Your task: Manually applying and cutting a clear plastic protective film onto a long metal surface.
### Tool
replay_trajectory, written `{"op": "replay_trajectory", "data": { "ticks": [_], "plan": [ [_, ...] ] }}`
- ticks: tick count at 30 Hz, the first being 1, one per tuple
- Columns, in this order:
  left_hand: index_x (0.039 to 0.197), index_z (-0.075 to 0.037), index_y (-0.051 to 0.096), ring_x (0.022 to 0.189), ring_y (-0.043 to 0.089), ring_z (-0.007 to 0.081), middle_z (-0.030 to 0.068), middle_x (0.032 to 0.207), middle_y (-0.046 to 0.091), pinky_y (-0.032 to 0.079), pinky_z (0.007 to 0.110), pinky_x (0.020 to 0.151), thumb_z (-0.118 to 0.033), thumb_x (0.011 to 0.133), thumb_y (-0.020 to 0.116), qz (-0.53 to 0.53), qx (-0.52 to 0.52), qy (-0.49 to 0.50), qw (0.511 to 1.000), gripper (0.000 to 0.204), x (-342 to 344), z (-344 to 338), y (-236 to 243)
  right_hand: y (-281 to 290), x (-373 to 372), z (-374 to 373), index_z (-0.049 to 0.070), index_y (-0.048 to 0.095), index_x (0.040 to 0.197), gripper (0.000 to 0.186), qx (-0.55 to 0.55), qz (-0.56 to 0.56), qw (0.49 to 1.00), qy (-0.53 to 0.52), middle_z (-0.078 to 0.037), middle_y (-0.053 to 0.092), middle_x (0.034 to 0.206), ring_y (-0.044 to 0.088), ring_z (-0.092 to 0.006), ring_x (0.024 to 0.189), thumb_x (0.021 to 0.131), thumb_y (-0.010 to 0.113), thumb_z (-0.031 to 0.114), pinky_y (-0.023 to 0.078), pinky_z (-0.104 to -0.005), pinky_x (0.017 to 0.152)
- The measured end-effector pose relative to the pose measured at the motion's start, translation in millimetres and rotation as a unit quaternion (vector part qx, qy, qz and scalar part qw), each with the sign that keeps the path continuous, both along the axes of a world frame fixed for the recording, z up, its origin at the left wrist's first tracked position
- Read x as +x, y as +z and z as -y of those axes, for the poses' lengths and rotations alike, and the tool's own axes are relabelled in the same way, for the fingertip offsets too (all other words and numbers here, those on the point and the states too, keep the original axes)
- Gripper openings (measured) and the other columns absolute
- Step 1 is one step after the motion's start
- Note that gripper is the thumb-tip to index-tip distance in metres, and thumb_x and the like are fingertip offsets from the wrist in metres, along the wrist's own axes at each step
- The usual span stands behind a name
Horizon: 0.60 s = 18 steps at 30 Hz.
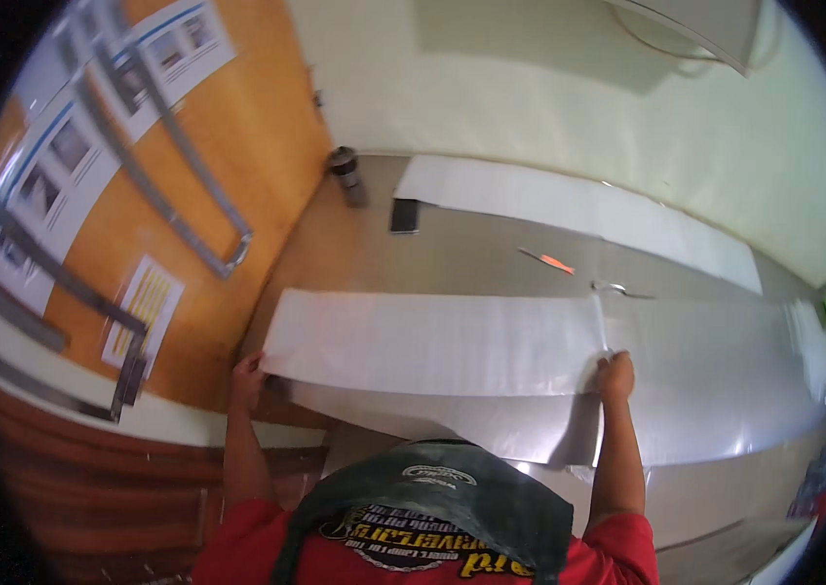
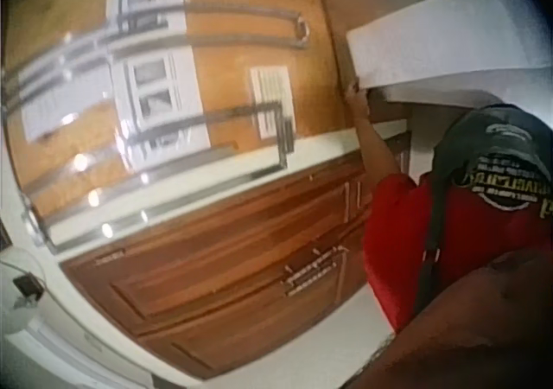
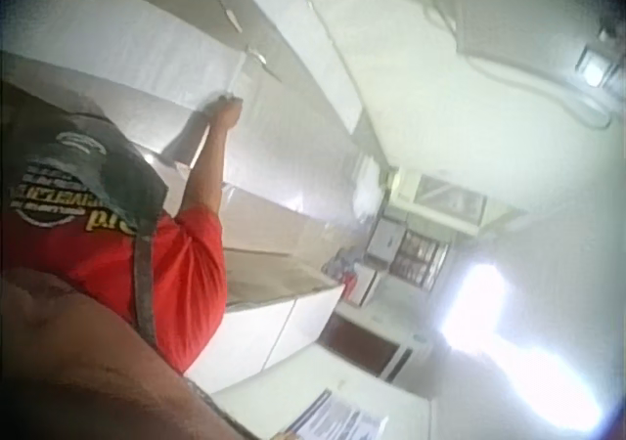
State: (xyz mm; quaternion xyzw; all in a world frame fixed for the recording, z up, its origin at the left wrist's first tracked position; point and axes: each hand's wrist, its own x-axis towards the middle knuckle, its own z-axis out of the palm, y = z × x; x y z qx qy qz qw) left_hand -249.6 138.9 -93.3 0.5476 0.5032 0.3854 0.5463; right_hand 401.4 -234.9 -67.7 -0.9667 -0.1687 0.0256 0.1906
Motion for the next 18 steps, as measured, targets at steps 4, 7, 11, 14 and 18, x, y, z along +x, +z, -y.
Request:
{"op": "replay_trajectory", "data": {
  "ticks": [4,7,11,14,18],
  "plan": [
    [0.114,0.003,0.058,0.086,0.061,0.0155,0.0081,0.102,0.065,0.051,0.029,0.074,-0.005,0.088,0.059,0.002,-0.02,0.049,0.999,0.028,8,-3,3,-4,-3,-5,0.002,0.057,0.106,0.036,-0.002,0.01,1.0,0.011,-0.019,0.063,0.103,0.06,-0.0374,0.098,0.079,0.072,0.02,0.048,-0.0447,0.082],
    [0.108,0.0,0.059,0.076,0.06,0.0139,0.0061,0.09,0.065,0.049,0.03,0.067,-0.006,0.084,0.063,-0.116,0.092,0.169,0.975,0.025,28,9,5,15,-35,-37,0.006,0.054,0.113,0.043,-0.022,0.13,0.991,0.035,-0.016,0.055,0.111,0.053,-0.0369,0.106,0.077,0.073,0.019,0.046,-0.0448,0.088],
    [0.096,-0.004,0.059,0.071,0.06,0.0186,0.0091,0.08,0.062,0.049,0.033,0.065,-0.003,0.077,0.066,-0.127,0.267,0.217,0.93,0.021,122,50,51,26,-100,-115,-0.002,0.063,0.085,0.034,0.111,0.009,0.945,0.307,-0.02,0.066,0.078,0.064,-0.0383,0.075,0.091,0.056,0.031,0.049,-0.045,0.068],
    [0.094,-0.005,0.057,0.075,0.06,0.0289,0.0119,0.085,0.06,0.05,0.037,0.068,-0.002,0.074,0.065,-0.167,0.379,0.097,0.905,0.021,168,87,72,70,-197,-177,-0.004,0.063,0.074,0.055,0.151,-0.24,0.841,0.46,-0.013,0.06,0.061,0.056,-0.0218,0.054,0.098,0.042,0.04,0.048,-0.0393,0.06],
    [0.088,-0.006,0.055,0.074,0.057,0.0283,0.0092,0.078,0.057,0.048,0.039,0.068,0.0,0.07,0.064,-0.179,0.543,-0.054,0.819,0.021,205,121,90,112,-276,-229,-0.003,0.065,0.076,0.053,0.061,-0.239,0.792,0.558,-0.025,0.065,0.078,0.063,-0.0407,0.077,0.095,0.039,0.04,0.048,-0.0482,0.077]
  ]
}}
